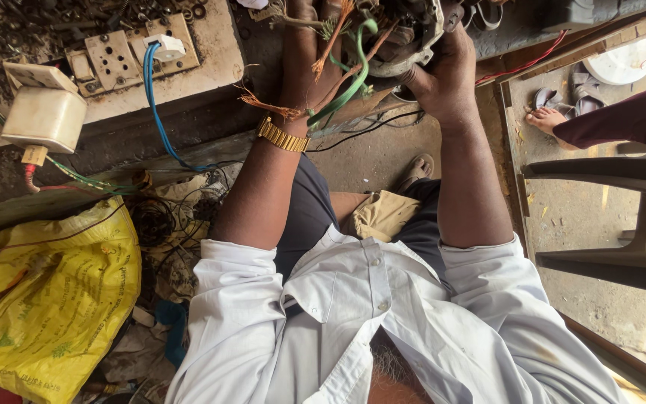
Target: The person holds a cylindrical electrical component and uses a screwdriver to adjust internal parts. They then use a hammer to tap the component and continue to manipulate the wires and internal structure by hand.
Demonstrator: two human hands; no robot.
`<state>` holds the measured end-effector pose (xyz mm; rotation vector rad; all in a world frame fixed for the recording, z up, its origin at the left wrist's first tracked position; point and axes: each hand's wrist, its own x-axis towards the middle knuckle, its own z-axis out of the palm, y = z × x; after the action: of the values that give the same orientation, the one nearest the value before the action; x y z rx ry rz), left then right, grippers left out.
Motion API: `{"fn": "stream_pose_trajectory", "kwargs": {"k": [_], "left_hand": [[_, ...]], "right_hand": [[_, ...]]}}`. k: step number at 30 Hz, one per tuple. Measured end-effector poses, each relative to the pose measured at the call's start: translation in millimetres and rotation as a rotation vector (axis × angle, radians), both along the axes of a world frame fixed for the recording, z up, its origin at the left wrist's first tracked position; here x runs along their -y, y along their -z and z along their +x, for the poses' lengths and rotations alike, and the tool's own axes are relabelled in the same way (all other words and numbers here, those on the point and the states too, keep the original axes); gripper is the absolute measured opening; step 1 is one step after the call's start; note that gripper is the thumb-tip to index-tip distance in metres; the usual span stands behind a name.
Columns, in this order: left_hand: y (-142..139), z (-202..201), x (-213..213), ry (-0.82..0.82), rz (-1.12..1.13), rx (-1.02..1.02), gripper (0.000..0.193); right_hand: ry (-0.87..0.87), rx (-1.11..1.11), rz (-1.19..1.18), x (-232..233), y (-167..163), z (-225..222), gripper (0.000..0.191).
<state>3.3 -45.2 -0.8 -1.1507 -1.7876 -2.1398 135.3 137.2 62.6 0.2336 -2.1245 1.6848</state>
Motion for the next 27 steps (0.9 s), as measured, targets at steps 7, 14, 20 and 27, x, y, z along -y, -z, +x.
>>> {"fn": "stream_pose_trajectory", "kwargs": {"k": [7,14,20,27], "left_hand": [[3.3,1.7,0.9,0.004,-0.018,-0.007,0.027],[5.6,2.4,3.6,0.006,-0.034,-0.010,0.023],[8.1,2.1,2.6,0.007,-0.039,-0.012,0.020],[10.5,1.9,2.2,0.006,-0.051,-0.016,0.017]], "right_hand": [[-0.046,0.005,-0.076,2.0,-2.9,1.0,0.056],[-0.076,0.013,-0.085,-1.3,0.0,1.6,0.056],[-0.071,-0.007,-0.056,-4.1,3.4,-0.3,0.057],[-0.059,0.009,-0.049,-3.0,2.5,1.4,0.057]]}}
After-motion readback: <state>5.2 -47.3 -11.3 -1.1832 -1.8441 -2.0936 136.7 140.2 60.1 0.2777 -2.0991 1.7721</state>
